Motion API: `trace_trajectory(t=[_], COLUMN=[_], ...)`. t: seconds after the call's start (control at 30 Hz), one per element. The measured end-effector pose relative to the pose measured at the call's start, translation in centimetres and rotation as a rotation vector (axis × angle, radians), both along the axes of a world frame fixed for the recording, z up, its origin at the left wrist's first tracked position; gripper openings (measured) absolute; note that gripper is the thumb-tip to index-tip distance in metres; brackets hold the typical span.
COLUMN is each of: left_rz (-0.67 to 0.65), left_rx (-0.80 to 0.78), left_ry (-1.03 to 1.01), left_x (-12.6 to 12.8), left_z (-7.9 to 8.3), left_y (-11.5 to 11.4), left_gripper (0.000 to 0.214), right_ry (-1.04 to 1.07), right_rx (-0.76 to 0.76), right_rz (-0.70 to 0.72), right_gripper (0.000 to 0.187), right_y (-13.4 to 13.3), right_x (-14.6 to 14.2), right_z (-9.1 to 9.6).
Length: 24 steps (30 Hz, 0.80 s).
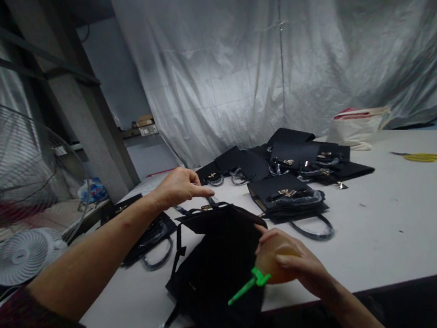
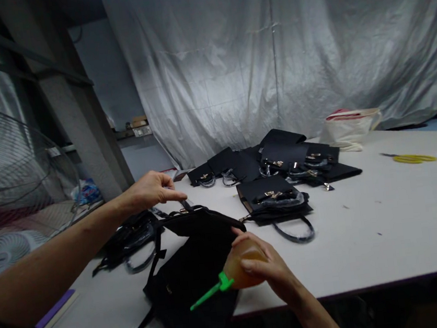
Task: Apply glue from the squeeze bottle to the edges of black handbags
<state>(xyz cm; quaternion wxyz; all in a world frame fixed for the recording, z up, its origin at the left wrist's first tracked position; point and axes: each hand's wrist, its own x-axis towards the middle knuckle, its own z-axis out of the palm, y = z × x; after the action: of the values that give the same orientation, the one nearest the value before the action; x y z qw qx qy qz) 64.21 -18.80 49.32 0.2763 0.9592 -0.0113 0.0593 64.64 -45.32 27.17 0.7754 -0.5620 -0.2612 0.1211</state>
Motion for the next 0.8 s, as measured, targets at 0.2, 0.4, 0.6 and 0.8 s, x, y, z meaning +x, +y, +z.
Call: trace_trajectory(t=[0.2, 0.4, 0.6, 0.8], left_rz=[-0.051, -0.292, -0.008, -0.710], left_rx=[0.094, 0.270, 0.263, 0.406], left_ry=[-0.038, -0.558, -1.119, -1.066], left_x=[-0.3, 2.7, -0.9, -7.9], left_z=[-0.1, -5.8, -13.0, -17.4], left_y=[-1.1, 0.6, 0.8, -3.2], left_gripper=[0.045, 0.035, 0.047, 0.027], right_ry=[0.012, 0.163, 0.348, 0.321], right_rx=[-0.058, 0.286, 0.743, 0.770], right_rz=[0.095, 0.278, 0.052, 0.175], right_gripper=[0.037, 0.057, 0.027, 0.018], right_y=[2.0, 3.7, 5.0, 6.9], right_x=[0.6, -1.0, 0.9, 1.7], right_z=[1.1, 3.8, 6.4, 7.7])
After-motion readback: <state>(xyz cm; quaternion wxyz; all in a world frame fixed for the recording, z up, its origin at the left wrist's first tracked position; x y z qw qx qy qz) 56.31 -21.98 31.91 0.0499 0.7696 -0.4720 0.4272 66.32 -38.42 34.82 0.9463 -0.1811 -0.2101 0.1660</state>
